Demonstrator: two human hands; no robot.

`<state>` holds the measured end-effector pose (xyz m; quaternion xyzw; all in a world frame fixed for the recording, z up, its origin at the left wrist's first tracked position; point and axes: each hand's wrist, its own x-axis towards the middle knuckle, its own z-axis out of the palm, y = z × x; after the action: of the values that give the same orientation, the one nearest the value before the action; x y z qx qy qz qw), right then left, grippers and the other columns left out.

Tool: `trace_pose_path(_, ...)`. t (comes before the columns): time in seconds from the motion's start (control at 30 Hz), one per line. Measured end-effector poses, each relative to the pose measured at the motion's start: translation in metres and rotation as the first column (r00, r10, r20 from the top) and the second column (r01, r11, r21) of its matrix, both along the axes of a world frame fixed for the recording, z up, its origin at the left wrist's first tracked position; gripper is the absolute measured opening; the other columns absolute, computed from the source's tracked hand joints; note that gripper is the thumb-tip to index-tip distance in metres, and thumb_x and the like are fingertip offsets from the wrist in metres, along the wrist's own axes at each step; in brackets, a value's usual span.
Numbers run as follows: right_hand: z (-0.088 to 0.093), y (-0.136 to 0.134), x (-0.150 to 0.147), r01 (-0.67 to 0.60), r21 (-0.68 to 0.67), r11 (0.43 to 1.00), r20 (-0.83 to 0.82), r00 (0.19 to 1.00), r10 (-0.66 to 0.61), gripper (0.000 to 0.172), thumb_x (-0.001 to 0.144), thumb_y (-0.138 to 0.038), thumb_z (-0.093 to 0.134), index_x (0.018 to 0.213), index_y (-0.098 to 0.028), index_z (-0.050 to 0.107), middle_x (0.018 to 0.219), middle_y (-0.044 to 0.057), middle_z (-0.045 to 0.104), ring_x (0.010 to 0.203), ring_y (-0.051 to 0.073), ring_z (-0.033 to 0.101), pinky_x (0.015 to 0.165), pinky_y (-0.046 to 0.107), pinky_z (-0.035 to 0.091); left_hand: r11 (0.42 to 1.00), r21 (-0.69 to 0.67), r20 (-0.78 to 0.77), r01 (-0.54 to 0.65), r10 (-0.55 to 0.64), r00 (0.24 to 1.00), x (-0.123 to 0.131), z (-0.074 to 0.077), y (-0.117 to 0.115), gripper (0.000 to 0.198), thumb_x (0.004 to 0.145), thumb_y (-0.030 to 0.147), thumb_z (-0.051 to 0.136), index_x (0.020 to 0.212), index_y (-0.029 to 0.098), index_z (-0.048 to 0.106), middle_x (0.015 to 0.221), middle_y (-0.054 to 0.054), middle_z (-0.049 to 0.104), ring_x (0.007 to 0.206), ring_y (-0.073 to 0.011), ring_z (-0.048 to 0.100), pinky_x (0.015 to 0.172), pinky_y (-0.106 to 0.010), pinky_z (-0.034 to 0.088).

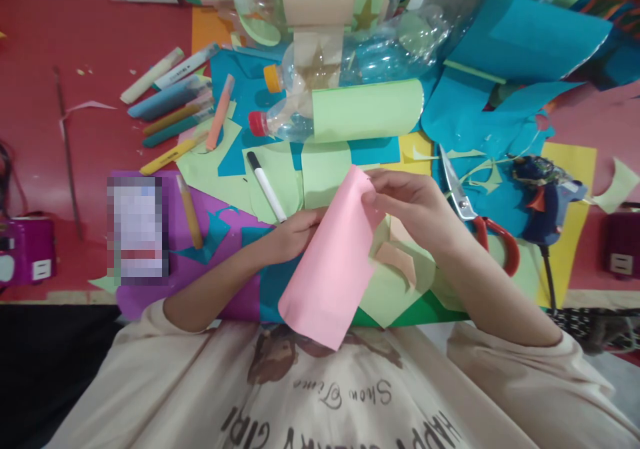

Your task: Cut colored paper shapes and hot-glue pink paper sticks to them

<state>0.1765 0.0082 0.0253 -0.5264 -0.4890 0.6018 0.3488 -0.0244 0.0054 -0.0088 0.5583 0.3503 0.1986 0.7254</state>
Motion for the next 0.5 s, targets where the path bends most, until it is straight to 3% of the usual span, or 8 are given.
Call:
trace_pose_path(0.07, 0.002, 0.001, 0.000, -0.025, -0.025, 0.999, 0.046, 0.999, 0.026, 0.016, 0.072, -0.034, 0.070, 0.068, -0.019, 0.066, 0.072, 0.003, 0.064, 0.067, 0.014, 0.057, 0.059, 0.027, 0.044, 0.999, -0.036, -0.027, -0.033, 0.032, 0.999, 0.001, 0.000, 0.000, 0.026, 0.081, 0.047, 0.056, 0.092, 0.027, 0.070, 0.098, -0.002, 0.072, 0.097, -0.0241, 0.066, 0.073, -0.034, 0.055)
trace_pose_path(0.13, 0.005, 0.004, 0.001, -0.041, -0.031, 0.999, 0.079, 0.996, 0.043, 0.016, 0.072, -0.033, 0.069, 0.067, -0.017, 0.065, 0.065, 0.001, 0.060, 0.059, 0.011, 0.051, 0.053, 0.025, 0.039, 0.990, -0.080, -0.023, -0.120, 0.119, 0.993, 0.002, -0.001, 0.001, 0.029, 0.081, 0.048, 0.056, 0.092, 0.025, 0.069, 0.092, -0.004, 0.071, 0.094, -0.0229, 0.065, 0.070, -0.031, 0.054)
trace_pose_path(0.23, 0.004, 0.006, 0.001, -0.098, -0.010, 0.995, 0.148, 0.984, 0.098, 0.017, 0.072, -0.031, 0.067, 0.067, -0.016, 0.063, 0.065, 0.001, 0.058, 0.058, 0.010, 0.049, 0.051, 0.024, 0.036, 0.961, -0.179, 0.044, -0.212, 0.223, 0.974, 0.004, -0.002, 0.002, 0.041, 0.081, 0.057, 0.054, 0.101, 0.022, 0.064, 0.091, -0.005, 0.069, 0.087, -0.0193, 0.065, 0.068, -0.027, 0.053)
trace_pose_path(0.33, -0.004, 0.005, -0.002, -0.198, -0.017, 0.980, 0.209, 0.958, 0.197, 0.018, 0.073, -0.032, 0.067, 0.068, -0.017, 0.059, 0.064, -0.001, 0.055, 0.058, 0.009, 0.046, 0.050, 0.023, 0.034, 0.958, -0.208, 0.095, -0.199, 0.223, 0.970, 0.007, 0.000, 0.002, 0.051, 0.071, 0.061, 0.065, 0.100, 0.019, 0.059, 0.087, -0.003, 0.066, 0.078, -0.0144, 0.063, 0.064, -0.022, 0.051)
trace_pose_path(0.5, -0.018, 0.001, -0.006, -0.201, -0.046, 0.978, 0.196, 0.959, 0.206, 0.022, 0.073, -0.034, 0.069, 0.083, -0.020, 0.055, 0.063, -0.004, 0.053, 0.053, 0.008, 0.043, 0.048, 0.022, 0.030, 0.953, -0.221, 0.041, -0.205, 0.219, 0.975, 0.011, 0.001, -0.001, 0.039, 0.071, 0.046, 0.072, 0.090, 0.018, 0.053, 0.071, 0.003, 0.057, 0.061, -0.0077, 0.056, 0.050, -0.015, 0.042)
